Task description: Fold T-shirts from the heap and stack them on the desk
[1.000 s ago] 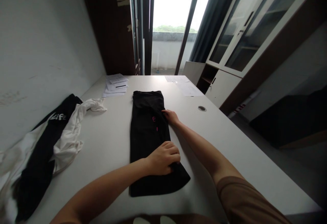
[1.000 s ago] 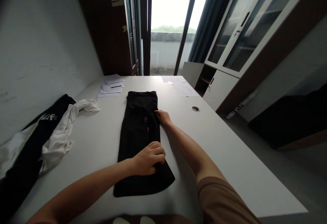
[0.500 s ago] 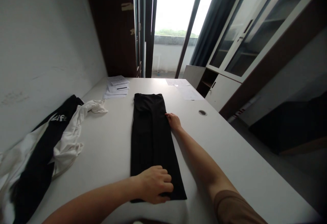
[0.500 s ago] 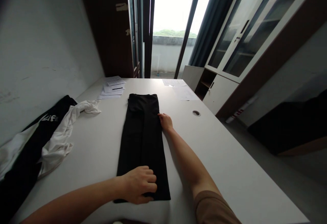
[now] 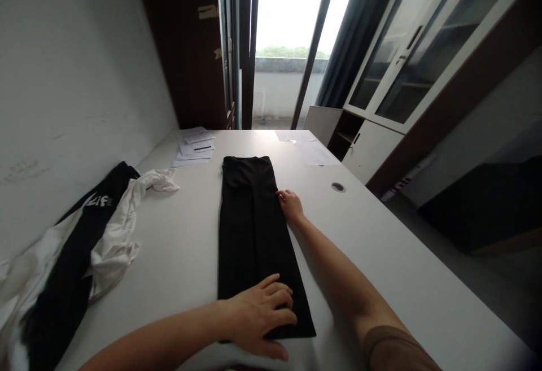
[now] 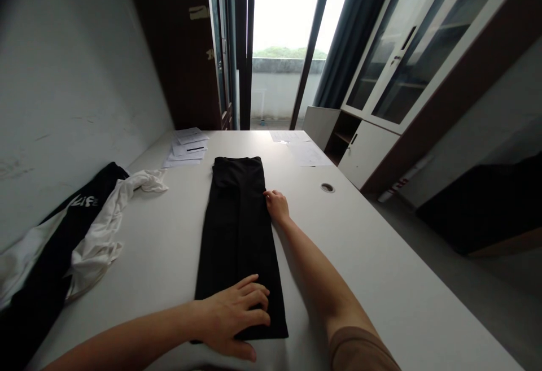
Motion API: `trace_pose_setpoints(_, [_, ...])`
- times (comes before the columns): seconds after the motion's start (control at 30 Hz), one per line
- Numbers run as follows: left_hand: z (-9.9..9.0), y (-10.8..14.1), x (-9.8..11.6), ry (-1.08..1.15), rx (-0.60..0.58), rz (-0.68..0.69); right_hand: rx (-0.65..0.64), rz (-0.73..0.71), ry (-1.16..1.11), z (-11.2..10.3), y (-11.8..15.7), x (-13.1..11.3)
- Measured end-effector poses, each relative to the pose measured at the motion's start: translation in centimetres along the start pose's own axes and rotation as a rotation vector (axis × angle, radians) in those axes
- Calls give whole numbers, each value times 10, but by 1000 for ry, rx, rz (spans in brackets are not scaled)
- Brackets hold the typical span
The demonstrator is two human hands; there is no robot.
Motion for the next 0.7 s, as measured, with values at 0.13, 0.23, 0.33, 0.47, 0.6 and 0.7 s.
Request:
trace_pose_setpoints(0.13, [-18, 5, -19, 15, 72, -79, 33, -126, 6, -13, 33, -10])
trace_pose_setpoints(0.23, [-38, 20, -48, -101, 173, -254, -26, -338, -83, -34, 73, -8])
trace_pose_setpoints(0.33, [-56, 50, -74, -157, 223, -393, -147, -527, -160, -64, 119, -1])
trace_pose_setpoints(0.47, [-65, 91, -91, -87, 238, -508, -301, -652, -186, -100, 174, -2])
trace_pose_setpoints(0.6, [-68, 106, -90, -69, 218, -542, -373, -738, -198, -114, 207, -20])
trace_pose_setpoints(0.7, [-69, 108, -81, -43, 193, -528, -376, -772, -186, -115, 217, -36])
Point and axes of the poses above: each hand's wrist, its own y-axis away from the middle knuckle, its own z-axis out of the palm, x = y × z, the point moved 1 cm from there along -y, towards the middle knuckle, and after that the axes turned 3 degrees about y, right-handed, at the moved point
